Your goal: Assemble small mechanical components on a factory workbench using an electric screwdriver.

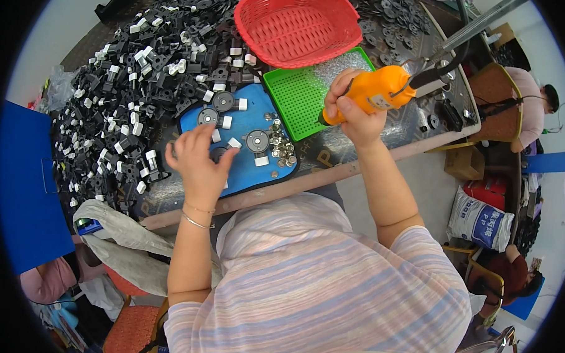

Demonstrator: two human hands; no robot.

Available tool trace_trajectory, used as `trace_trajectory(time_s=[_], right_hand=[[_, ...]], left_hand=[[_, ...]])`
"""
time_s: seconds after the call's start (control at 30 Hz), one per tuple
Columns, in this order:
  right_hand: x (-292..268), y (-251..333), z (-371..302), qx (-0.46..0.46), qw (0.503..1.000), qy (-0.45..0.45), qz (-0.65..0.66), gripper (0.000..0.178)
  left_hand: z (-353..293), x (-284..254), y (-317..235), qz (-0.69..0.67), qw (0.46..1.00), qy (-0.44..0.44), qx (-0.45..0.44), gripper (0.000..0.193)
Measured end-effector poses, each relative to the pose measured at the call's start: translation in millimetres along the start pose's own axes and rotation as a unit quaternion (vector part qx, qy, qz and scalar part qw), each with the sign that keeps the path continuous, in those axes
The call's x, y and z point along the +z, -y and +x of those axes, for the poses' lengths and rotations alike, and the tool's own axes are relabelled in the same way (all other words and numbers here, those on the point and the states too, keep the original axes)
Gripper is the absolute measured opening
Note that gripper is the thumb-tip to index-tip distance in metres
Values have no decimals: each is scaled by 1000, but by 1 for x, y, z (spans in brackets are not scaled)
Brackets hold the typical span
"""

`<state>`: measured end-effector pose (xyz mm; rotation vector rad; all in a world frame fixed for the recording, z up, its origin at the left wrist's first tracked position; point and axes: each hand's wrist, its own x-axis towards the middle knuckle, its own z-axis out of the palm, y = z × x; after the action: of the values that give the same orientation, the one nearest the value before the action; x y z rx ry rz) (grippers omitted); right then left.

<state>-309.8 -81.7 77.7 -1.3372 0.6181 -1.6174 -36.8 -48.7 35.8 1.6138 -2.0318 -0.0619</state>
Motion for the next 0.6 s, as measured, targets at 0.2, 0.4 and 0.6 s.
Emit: trace_trajectory(time_s=[0.2, 0.4, 0.6], right_hand=[[7, 12, 9, -21, 999, -9, 25, 24], [50, 14, 30, -53, 991, 80, 92, 27], [115, -15, 36, 16, 984, 144, 104, 28]], left_hand=[[3, -9, 32, -73, 995, 2, -70, 61], [9, -5, 44, -121, 986, 20, -115, 57], [12, -7, 58, -208, 970, 49, -114, 50]])
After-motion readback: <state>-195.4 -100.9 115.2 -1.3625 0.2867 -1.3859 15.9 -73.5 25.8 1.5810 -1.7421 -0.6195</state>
